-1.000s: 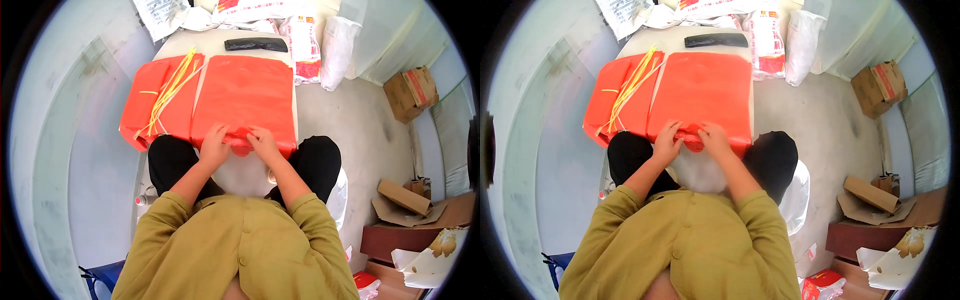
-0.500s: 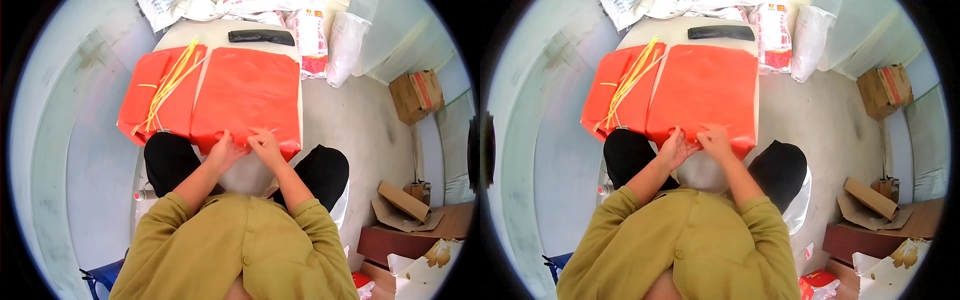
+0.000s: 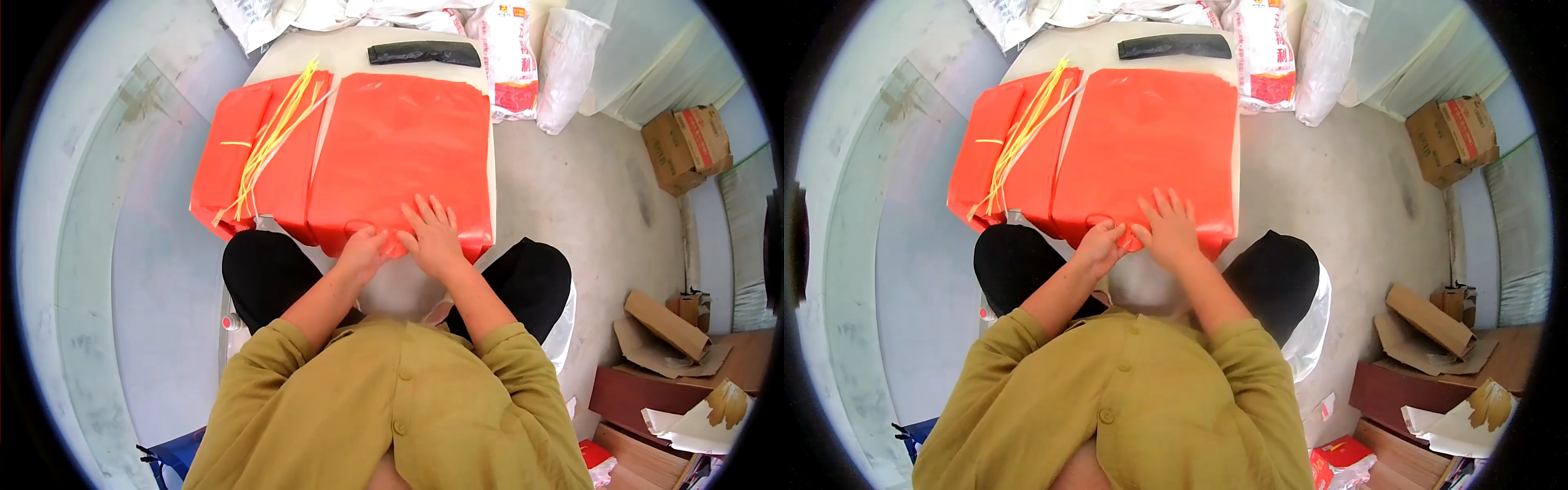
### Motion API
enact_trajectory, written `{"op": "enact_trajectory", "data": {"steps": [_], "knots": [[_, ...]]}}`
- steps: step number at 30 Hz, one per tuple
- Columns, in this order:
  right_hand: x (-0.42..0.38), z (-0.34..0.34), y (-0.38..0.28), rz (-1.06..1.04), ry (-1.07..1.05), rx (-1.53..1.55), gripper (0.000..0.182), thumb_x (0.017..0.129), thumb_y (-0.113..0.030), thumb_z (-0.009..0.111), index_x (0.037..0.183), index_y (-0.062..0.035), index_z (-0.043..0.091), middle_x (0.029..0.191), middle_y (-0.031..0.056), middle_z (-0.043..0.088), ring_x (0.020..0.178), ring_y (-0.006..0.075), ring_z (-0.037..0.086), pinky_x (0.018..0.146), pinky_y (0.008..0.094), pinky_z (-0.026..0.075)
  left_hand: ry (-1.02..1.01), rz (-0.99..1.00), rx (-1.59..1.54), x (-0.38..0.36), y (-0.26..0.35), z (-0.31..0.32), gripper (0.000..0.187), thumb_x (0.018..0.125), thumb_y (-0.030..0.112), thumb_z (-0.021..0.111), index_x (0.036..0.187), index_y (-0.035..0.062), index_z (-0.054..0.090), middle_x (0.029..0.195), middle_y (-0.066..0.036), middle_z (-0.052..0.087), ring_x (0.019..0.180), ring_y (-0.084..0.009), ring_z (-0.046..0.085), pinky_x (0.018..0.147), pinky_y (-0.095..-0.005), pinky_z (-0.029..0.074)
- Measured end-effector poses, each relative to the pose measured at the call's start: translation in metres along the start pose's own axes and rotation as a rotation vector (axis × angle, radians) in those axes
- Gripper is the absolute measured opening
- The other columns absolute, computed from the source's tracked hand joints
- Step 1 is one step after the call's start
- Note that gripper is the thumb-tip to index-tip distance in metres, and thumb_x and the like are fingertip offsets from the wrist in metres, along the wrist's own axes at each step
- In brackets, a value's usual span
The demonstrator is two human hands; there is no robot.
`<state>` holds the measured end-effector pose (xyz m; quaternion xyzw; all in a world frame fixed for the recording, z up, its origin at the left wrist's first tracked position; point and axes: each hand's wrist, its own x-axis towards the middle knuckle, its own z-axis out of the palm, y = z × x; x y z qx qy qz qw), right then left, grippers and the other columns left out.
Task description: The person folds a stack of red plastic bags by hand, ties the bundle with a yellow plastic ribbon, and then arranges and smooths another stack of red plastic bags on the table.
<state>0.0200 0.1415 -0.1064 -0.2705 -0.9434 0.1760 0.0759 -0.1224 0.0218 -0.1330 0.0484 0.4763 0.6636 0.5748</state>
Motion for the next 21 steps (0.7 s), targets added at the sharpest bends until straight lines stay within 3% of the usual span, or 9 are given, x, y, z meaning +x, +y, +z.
{"op": "enact_trajectory", "data": {"steps": [2, 5, 9, 14, 17, 21], "knots": [[0.001, 0.003, 0.003, -0.04, 0.13, -0.023, 0.061, 0.101, -0.048, 0.056, 0.152, -0.0144, 0.051, 0.166, 0.0163, 0.032, 0.155, 0.0377, 0.024, 0.125, 0.059, 0.016, 0.001, 0.014, 0.023, 0.002, -0.002, 0.001, 0.021, 0.107, 0.009, 0.049, 0.125, -0.0008, 0.057, 0.128, -0.012, 0.063, 0.116, -0.0231, 0.065, 0.101, -0.041, 0.056], [0.002, 0.0, 0.011, -0.016, -0.043, -0.082, 0.06, 0.103, -0.043, 0.053, 0.155, -0.0148, 0.046, 0.169, 0.0162, 0.026, 0.156, 0.0398, 0.02, 0.125, 0.0587, 0.016, 0.001, 0.043, -0.007, -0.003, -0.006, 0.003, 0.023, 0.106, 0.007, 0.05, 0.126, -0.0009, 0.057, 0.133, -0.013, 0.061, 0.122, -0.0242, 0.062, 0.103, -0.0428, 0.054], [0.014, -0.003, 0.015, 0.066, 0.067, 0.025, 0.062, 0.102, -0.044, 0.055, 0.156, -0.0156, 0.045, 0.169, 0.0171, 0.026, 0.156, 0.0402, 0.018, 0.125, 0.0593, 0.016, -0.001, 0.028, -0.025, 0.0, -0.008, -0.004, 0.025, 0.105, 0.008, 0.051, 0.128, -0.002, 0.056, 0.134, -0.014, 0.061, 0.123, -0.0247, 0.062, 0.103, -0.0435, 0.054], [0.022, 0.004, 0.014, 0.0, 0.141, -0.186, 0.061, 0.1, -0.044, 0.059, 0.152, -0.0145, 0.05, 0.166, 0.0203, 0.03, 0.153, 0.0445, 0.024, 0.122, 0.0639, 0.019, 0.017, 0.02, 0.012, -0.01, -0.001, -0.003, 0.022, 0.105, 0.013, 0.058, 0.119, -0.0025, 0.062, 0.118, -0.012, 0.068, 0.107, -0.0233, 0.068, 0.092, -0.0408, 0.057], [0.044, 0.001, 0.007, -0.032, 0.059, -0.188, 0.06, 0.1, -0.044, 0.059, 0.153, -0.017, 0.05, 0.166, 0.0183, 0.03, 0.154, 0.0428, 0.022, 0.122, 0.065, 0.018, 0.089, 0.039, 0.087, -0.002, 0.001, 0.001, 0.021, 0.104, 0.016, 0.061, 0.112, -0.0028, 0.065, 0.109, -0.011, 0.07, 0.097, -0.0213, 0.069, 0.085, -0.0378, 0.058], [0.081, -0.004, 0.001, -0.091, 0.139, -0.149, 0.062, 0.1, -0.045, 0.059, 0.155, -0.0196, 0.048, 0.168, 0.0166, 0.027, 0.157, 0.0396, 0.019, 0.124, 0.0626, 0.017, 0.138, 0.01, 0.1, -0.003, 0.001, 0.006, 0.02, 0.103, 0.016, 0.062, 0.11, -0.0026, 0.066, 0.104, -0.009, 0.071, 0.091, -0.0173, 0.068, 0.08, -0.0333, 0.057]]}}
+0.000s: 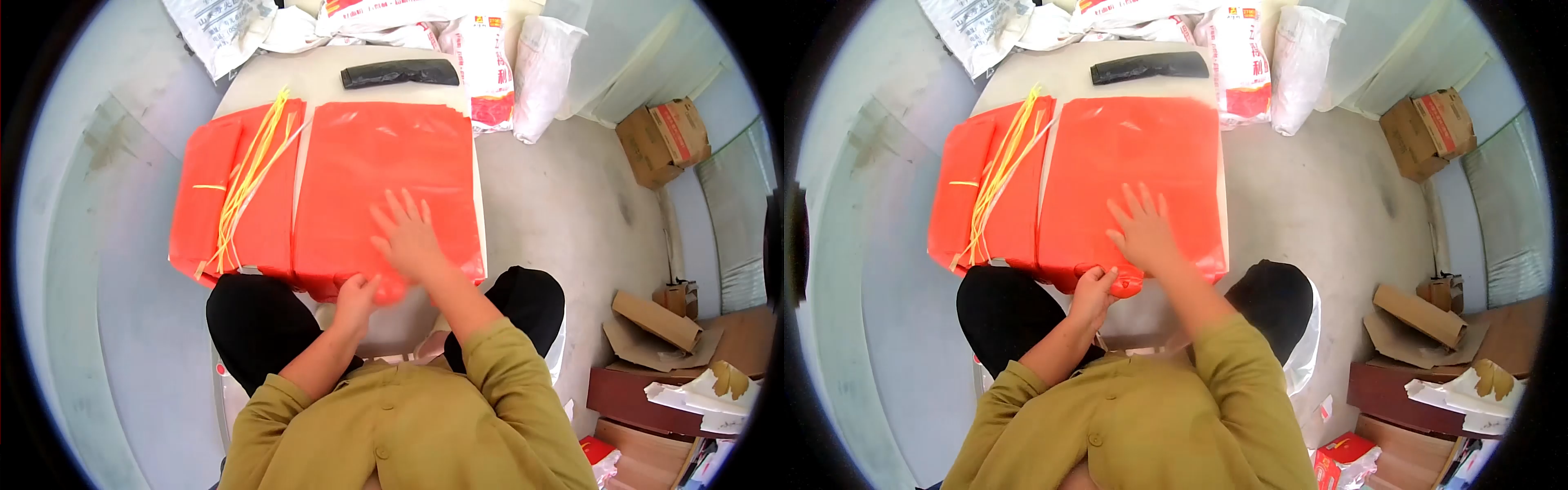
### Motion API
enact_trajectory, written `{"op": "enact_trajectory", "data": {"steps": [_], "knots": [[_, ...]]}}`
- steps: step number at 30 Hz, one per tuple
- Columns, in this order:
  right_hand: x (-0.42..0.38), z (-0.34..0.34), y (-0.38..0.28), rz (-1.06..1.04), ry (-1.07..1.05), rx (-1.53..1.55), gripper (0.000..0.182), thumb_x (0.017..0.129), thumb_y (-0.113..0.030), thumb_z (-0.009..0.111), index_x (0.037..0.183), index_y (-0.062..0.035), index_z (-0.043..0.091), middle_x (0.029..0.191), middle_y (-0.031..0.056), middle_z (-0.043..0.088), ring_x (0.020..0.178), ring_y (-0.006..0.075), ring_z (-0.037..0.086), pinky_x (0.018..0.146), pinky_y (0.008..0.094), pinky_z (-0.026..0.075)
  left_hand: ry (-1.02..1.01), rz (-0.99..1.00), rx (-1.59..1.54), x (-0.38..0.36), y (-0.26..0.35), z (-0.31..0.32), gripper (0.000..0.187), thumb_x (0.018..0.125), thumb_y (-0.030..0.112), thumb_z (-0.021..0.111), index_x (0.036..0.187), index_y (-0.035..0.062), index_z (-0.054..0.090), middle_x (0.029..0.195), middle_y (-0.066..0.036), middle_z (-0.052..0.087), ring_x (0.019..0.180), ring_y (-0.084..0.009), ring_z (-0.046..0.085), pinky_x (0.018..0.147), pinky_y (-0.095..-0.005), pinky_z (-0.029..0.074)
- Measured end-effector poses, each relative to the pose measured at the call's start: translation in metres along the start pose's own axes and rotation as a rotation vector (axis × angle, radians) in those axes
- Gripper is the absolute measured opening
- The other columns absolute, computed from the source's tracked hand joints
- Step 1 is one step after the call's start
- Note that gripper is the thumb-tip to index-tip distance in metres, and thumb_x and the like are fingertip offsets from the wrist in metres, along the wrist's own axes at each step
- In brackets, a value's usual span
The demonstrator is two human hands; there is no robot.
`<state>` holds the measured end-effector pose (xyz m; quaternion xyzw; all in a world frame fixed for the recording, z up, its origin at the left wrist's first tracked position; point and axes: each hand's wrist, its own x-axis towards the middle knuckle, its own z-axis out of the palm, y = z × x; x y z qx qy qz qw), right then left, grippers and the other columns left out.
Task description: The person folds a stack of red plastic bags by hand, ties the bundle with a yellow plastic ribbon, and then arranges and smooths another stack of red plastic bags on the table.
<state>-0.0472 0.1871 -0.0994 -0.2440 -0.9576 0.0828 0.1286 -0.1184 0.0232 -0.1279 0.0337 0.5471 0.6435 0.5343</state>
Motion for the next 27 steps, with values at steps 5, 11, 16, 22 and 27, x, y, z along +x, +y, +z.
{"op": "enact_trajectory", "data": {"steps": [5, 11, 16, 22, 27], "knots": [[0.062, 0.019, 0.02, 0.017, -0.018, -0.041, 0.064, 0.099, -0.047, 0.059, 0.156, -0.0199, 0.046, 0.167, 0.0145, 0.031, 0.156, 0.0388, 0.02, 0.124, 0.0615, 0.017, 0.036, 0.045, 0.061, 0.024, -0.033, -0.021, 0.016, 0.102, 0.013, 0.062, 0.11, -0.0003, 0.067, 0.103, -0.005, 0.071, 0.09, -0.0129, 0.066, 0.078, -0.029, 0.053], [0.073, 0.041, 0.033, 0.033, -0.009, -0.065, 0.068, 0.098, -0.052, 0.058, 0.156, -0.0206, 0.046, 0.167, 0.0124, 0.031, 0.156, 0.0382, 0.022, 0.124, 0.0617, 0.018, 0.043, 0.102, 0.068, 0.016, -0.034, -0.015, 0.015, 0.101, 0.007, 0.061, 0.112, -0.0007, 0.066, 0.103, -0.003, 0.07, 0.089, -0.0103, 0.064, 0.077, -0.0276, 0.051], [0.072, 0.049, 0.035, 0.014, 0.012, -0.063, 0.067, 0.098, -0.053, 0.058, 0.155, -0.0212, 0.046, 0.167, 0.0122, 0.031, 0.155, 0.039, 0.024, 0.122, 0.0638, 0.02, 0.063, 0.087, 0.144, 0.01, -0.025, -0.009, 0.011, 0.1, 0.01, 0.063, 0.102, 0.0001, 0.065, 0.091, -0.001, 0.066, 0.08, -0.0091, 0.059, 0.069, -0.0284, 0.048], [0.076, 0.06, 0.042, -0.029, 0.042, -0.197, 0.065, 0.098, -0.053, 0.057, 0.155, -0.0234, 0.046, 0.166, 0.0102, 0.034, 0.153, 0.0381, 0.029, 0.12, 0.0644, 0.023, 0.07, 0.121, 0.157, 0.011, -0.021, -0.005, 0.02, 0.099, 0.017, 0.069, 0.088, 0.0035, 0.059, 0.075, 0.003, 0.054, 0.069, -0.006, 0.05, 0.059, -0.0282, 0.041], [0.077, 0.056, 0.044, -0.033, 0.02, -0.13, 0.068, 0.099, -0.052, 0.057, 0.157, -0.0199, 0.044, 0.167, 0.0146, 0.033, 0.154, 0.0403, 0.026, 0.122, 0.0628, 0.02, -0.012, -0.011, 0.04, -0.002, -0.004, 0.001, 0.019, 0.101, 0.021, 0.067, 0.098, 0.0021, 0.064, 0.087, 0.0, 0.067, 0.076, -0.0081, 0.061, 0.068, -0.0267, 0.051]]}}
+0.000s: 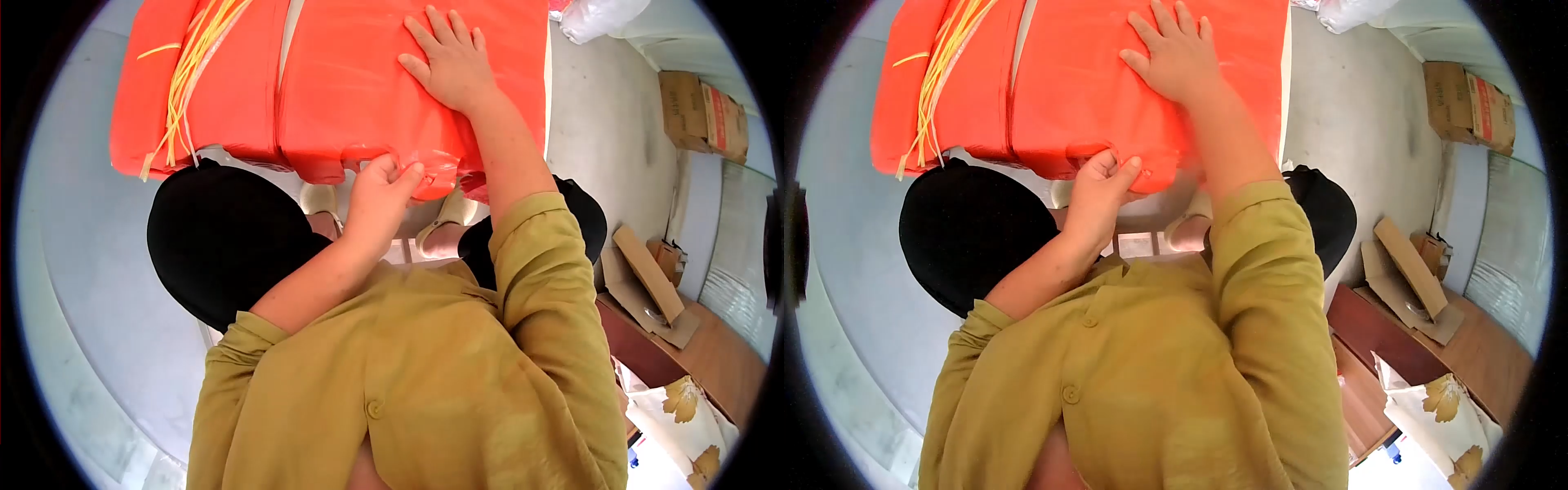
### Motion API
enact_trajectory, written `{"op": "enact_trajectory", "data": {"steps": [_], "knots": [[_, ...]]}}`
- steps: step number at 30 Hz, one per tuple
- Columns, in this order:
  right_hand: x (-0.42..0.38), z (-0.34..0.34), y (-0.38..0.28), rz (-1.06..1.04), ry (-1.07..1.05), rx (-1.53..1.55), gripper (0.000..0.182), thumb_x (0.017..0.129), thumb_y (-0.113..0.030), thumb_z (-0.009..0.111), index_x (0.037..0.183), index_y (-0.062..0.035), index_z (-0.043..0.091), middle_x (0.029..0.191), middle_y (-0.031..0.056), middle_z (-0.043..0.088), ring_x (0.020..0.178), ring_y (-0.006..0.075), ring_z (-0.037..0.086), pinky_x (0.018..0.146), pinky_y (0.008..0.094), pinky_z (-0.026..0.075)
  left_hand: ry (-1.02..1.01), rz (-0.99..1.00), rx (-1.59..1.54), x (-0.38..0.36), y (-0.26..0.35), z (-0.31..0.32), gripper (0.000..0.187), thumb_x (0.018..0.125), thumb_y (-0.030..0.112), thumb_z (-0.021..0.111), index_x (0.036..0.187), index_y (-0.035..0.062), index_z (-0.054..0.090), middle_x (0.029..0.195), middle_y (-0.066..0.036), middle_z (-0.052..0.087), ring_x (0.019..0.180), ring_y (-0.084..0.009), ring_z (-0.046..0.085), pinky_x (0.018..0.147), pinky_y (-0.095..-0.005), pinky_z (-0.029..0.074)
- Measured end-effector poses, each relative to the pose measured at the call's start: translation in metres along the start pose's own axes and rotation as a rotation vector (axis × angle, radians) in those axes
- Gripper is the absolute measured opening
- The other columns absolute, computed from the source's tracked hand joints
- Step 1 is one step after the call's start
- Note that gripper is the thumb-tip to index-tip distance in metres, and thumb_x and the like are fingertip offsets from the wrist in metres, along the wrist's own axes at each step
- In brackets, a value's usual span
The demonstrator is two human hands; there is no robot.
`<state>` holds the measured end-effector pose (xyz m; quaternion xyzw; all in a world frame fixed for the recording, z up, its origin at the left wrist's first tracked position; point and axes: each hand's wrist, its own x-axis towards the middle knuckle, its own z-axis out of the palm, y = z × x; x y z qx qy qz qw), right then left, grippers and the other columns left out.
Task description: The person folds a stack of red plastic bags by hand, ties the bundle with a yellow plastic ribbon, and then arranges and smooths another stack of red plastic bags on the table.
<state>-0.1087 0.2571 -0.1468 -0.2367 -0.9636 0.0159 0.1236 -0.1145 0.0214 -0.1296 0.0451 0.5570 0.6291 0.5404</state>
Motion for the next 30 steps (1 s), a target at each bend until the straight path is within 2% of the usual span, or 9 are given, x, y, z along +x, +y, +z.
{"op": "enact_trajectory", "data": {"steps": [1, 4, 7, 10, 16, 22, 25, 28, 30], "knots": [[0.0, -0.004, -0.003, 0.021, -0.061, 0.017, 0.07, 0.099, -0.051, 0.057, 0.159, -0.0181, 0.041, 0.168, 0.0171, 0.03, 0.155, 0.0419, 0.023, 0.124, 0.0616, 0.018, -0.001, -0.026, -0.005, -0.003, 0.001, 0.001, 0.02, 0.102, 0.022, 0.067, 0.1, 0.002, 0.065, 0.089, -0.001, 0.069, 0.078, -0.0089, 0.063, 0.07, -0.0269, 0.052], [0.001, 0.007, 0.006, 0.032, 0.026, 0.077, 0.061, 0.1, -0.055, 0.054, 0.152, -0.023, 0.051, 0.163, 0.0089, 0.041, 0.151, 0.0362, 0.032, 0.12, 0.0632, 0.024, -0.016, -0.055, -0.024, -0.006, 0.0, -0.003, 0.023, 0.103, 0.024, 0.065, 0.106, 0.0016, 0.067, 0.095, -0.003, 0.072, 0.083, -0.0111, 0.067, 0.073, -0.0281, 0.055], [-0.013, -0.006, -0.023, -0.039, 0.002, -0.095, 0.062, 0.096, -0.058, 0.056, 0.147, -0.0228, 0.056, 0.16, 0.0129, 0.044, 0.151, 0.0367, 0.033, 0.118, 0.0641, 0.027, -0.063, -0.065, -0.014, -0.006, -0.003, -0.008, 0.025, 0.104, 0.026, 0.063, 0.11, 0.0016, 0.068, 0.1, -0.005, 0.074, 0.087, -0.0127, 0.069, 0.075, -0.0295, 0.056], [-0.016, 0.011, -0.031, -0.082, 0.132, 0.025, 0.063, 0.097, -0.059, 0.056, 0.149, -0.0224, 0.055, 0.161, 0.0133, 0.043, 0.152, 0.037, 0.031, 0.119, 0.0633, 0.025, -0.102, -0.059, 0.027, -0.005, -0.007, -0.012, 0.024, 0.105, 0.027, 0.063, 0.111, 0.0051, 0.068, 0.104, -0.004, 0.074, 0.088, -0.012, 0.069, 0.079, -0.0301, 0.055], [-0.024, -0.024, -0.055, 0.035, -0.079, 0.051, 0.064, 0.102, -0.055, 0.051, 0.156, -0.0206, 0.047, 0.168, 0.0121, 0.03, 0.156, 0.0364, 0.024, 0.124, 0.0604, 0.02, -0.1, -0.073, 0.045, -0.005, -0.008, -0.013, 0.025, 0.105, 0.026, 0.06, 0.112, 0.0029, 0.067, 0.104, -0.006, 0.075, 0.088, -0.0156, 0.072, 0.079, -0.0314, 0.055], [-0.049, -0.018, -0.069, -0.018, -0.139, -0.003, 0.066, 0.103, -0.054, 0.05, 0.159, -0.0207, 0.041, 0.17, 0.0122, 0.026, 0.157, 0.0351, 0.021, 0.125, 0.0567, 0.02, -0.089, -0.074, 0.059, -0.004, -0.01, -0.012, 0.027, 0.106, 0.025, 0.058, 0.112, 0.0006, 0.066, 0.105, -0.008, 0.075, 0.09, -0.0184, 0.073, 0.079, -0.0321, 0.054], [-0.048, -0.023, -0.07, -0.011, -0.134, 0.055, 0.064, 0.102, -0.05, 0.055, 0.156, -0.0175, 0.046, 0.167, 0.0147, 0.031, 0.156, 0.0353, 0.023, 0.126, 0.0558, 0.019, -0.08, -0.086, 0.067, -0.007, -0.011, -0.012, 0.026, 0.106, 0.025, 0.058, 0.113, 0.0004, 0.065, 0.103, -0.008, 0.075, 0.088, -0.0185, 0.073, 0.078, -0.0321, 0.055], [-0.053, -0.035, -0.078, -0.02, 0.019, 0.157, 0.058, 0.099, -0.043, 0.062, 0.147, -0.0129, 0.055, 0.155, 0.017, 0.048, 0.147, 0.0366, 0.04, 0.121, 0.0545, 0.03, -0.147, -0.133, 0.121, -0.007, -0.018, -0.015, 0.026, 0.106, 0.024, 0.057, 0.115, 0.0006, 0.065, 0.107, -0.009, 0.073, 0.095, -0.019, 0.072, 0.083, -0.0332, 0.055], [-0.067, -0.056, -0.093, -0.15, 0.004, 0.325, 0.051, 0.097, -0.039, 0.065, 0.139, -0.01, 0.06, 0.142, 0.0162, 0.059, 0.135, 0.0367, 0.051, 0.113, 0.0535, 0.039, -0.249, -0.137, 0.155, -0.007, -0.029, -0.02, 0.027, 0.106, 0.024, 0.057, 0.121, 0.0022, 0.062, 0.117, -0.01, 0.07, 0.104, -0.0187, 0.069, 0.087, -0.0345, 0.055]]}}
